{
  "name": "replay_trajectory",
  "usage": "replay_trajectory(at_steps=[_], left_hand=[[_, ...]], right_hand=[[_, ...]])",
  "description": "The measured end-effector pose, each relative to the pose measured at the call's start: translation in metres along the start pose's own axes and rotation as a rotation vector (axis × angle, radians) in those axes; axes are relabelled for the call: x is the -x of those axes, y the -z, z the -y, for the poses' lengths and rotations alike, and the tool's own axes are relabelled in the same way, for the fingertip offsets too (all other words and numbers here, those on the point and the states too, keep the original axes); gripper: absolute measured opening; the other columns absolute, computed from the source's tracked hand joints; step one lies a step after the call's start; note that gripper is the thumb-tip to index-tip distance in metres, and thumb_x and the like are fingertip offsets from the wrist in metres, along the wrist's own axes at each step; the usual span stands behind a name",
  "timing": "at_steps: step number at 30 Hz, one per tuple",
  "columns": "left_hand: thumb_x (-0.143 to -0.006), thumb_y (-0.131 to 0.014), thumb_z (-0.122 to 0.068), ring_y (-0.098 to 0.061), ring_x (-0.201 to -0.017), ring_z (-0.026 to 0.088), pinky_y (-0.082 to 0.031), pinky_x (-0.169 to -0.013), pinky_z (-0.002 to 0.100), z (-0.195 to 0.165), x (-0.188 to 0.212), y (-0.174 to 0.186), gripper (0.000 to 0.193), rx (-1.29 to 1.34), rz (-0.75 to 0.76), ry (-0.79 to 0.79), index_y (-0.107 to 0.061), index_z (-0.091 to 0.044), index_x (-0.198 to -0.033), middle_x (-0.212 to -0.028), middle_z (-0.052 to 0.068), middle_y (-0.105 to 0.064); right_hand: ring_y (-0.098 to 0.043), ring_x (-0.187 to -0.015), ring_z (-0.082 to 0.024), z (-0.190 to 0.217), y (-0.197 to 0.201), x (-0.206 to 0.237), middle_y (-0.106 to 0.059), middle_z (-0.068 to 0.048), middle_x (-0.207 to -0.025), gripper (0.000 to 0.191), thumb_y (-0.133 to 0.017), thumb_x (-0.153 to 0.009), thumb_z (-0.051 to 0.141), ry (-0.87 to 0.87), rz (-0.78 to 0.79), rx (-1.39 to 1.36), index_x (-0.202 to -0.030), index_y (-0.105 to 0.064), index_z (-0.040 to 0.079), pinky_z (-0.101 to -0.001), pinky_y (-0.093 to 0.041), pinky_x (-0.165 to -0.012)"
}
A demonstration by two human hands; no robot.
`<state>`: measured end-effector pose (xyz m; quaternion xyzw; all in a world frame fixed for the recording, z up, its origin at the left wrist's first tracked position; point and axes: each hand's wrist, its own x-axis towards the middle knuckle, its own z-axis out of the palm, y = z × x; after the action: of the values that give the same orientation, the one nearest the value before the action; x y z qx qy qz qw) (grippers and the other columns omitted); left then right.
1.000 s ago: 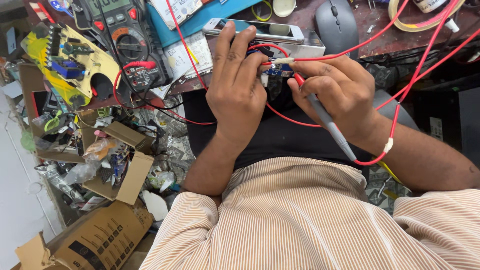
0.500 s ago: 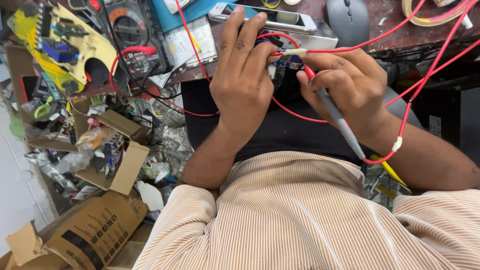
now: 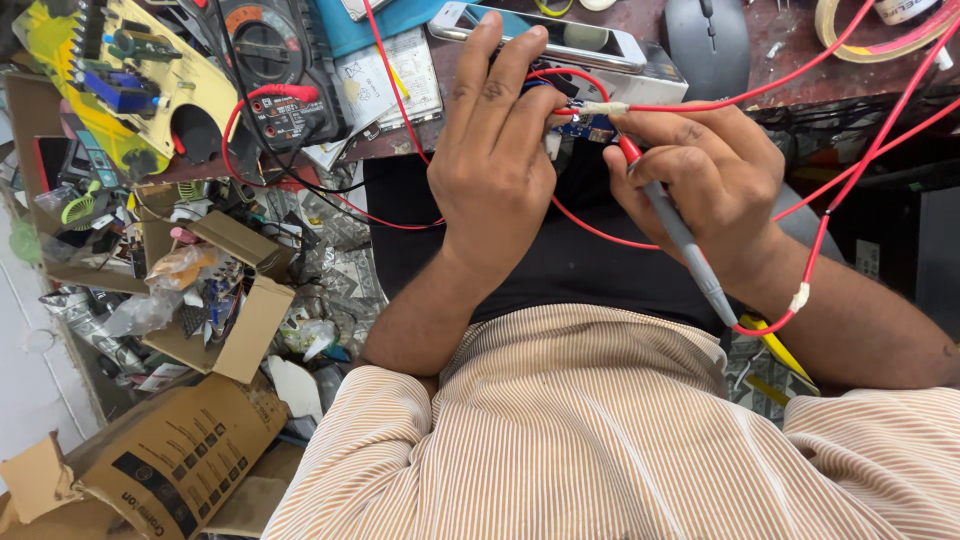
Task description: The person sits at a cluttered repair bench and tests a small circuit board using multimeter test leads, touching the probe tips to points on the board while holding it against a smartphone. The person repositions the board and probes repeatedly at different contact points throughout the clip.
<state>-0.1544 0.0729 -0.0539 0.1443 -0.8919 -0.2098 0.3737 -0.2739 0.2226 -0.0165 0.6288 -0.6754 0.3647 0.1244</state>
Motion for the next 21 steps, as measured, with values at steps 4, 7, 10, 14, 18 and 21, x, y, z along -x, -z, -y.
replay_trajectory(at_steps=[4, 7, 10, 14, 18, 21], left_hand=[[-0.097, -0.075, 0.002, -0.055, -0.142, 0.032, -0.054, -0.11, 0.037, 0.0, -0.0011, -0.001, 0.007, 0.0, -0.009, -0.005, -0.071, -0.002, -0.102, -0.141, 0.007, -0.063], [-0.097, -0.075, 0.001, -0.054, -0.143, 0.033, -0.053, -0.11, 0.037, -0.0004, -0.0008, -0.0009, 0.008, 0.005, -0.007, -0.005, -0.071, -0.002, -0.102, -0.141, 0.007, -0.063], [-0.096, -0.075, 0.001, -0.054, -0.143, 0.033, -0.054, -0.111, 0.038, -0.0008, -0.0002, -0.0014, 0.008, 0.004, -0.008, -0.004, -0.071, -0.002, -0.102, -0.14, 0.008, -0.063], [-0.097, -0.076, -0.001, -0.054, -0.142, 0.033, -0.054, -0.111, 0.038, -0.0009, 0.0007, -0.0027, 0.006, 0.0, -0.017, -0.011, -0.072, -0.002, -0.101, -0.14, 0.007, -0.063], [-0.097, -0.076, 0.001, -0.054, -0.143, 0.032, -0.055, -0.111, 0.037, -0.0008, 0.0019, -0.003, 0.006, 0.001, -0.023, -0.009, -0.072, -0.002, -0.101, -0.14, 0.007, -0.063], [-0.097, -0.076, 0.001, -0.054, -0.143, 0.033, -0.055, -0.11, 0.037, -0.0009, 0.0026, -0.0027, 0.006, 0.006, -0.021, -0.007, -0.072, -0.002, -0.101, -0.14, 0.007, -0.064]], right_hand=[[-0.071, -0.091, -0.034, 0.0003, -0.0005, -0.001, -0.073, -0.017, -0.107, 0.035, -0.082, -0.094, -0.004, 0.0, -0.003, 0.012, -0.097, -0.047, 0.003, -0.0393, -0.056, -0.073], [-0.071, -0.091, -0.034, 0.0003, 0.0, -0.0015, -0.073, -0.017, -0.105, 0.035, -0.081, -0.094, -0.004, 0.003, -0.002, 0.013, -0.097, -0.047, 0.003, -0.0394, -0.056, -0.072], [-0.072, -0.091, -0.035, 0.0005, 0.0004, -0.0013, -0.073, -0.017, -0.105, 0.035, -0.082, -0.094, -0.004, 0.006, -0.004, 0.018, -0.097, -0.047, 0.003, -0.0397, -0.056, -0.072], [-0.071, -0.09, -0.034, 0.0009, 0.0002, -0.0005, -0.073, -0.017, -0.104, 0.036, -0.082, -0.092, -0.004, 0.005, -0.007, 0.021, -0.095, -0.047, 0.003, -0.0394, -0.056, -0.07], [-0.072, -0.09, -0.035, 0.0015, -0.0009, 0.0004, -0.073, -0.017, -0.104, 0.036, -0.082, -0.092, -0.004, 0.009, -0.013, 0.023, -0.095, -0.047, 0.002, -0.0398, -0.056, -0.07], [-0.072, -0.091, -0.035, 0.0019, -0.0013, 0.0008, -0.073, -0.018, -0.105, 0.036, -0.082, -0.093, -0.004, 0.008, -0.015, 0.023, -0.095, -0.047, 0.003, -0.0396, -0.056, -0.07]])
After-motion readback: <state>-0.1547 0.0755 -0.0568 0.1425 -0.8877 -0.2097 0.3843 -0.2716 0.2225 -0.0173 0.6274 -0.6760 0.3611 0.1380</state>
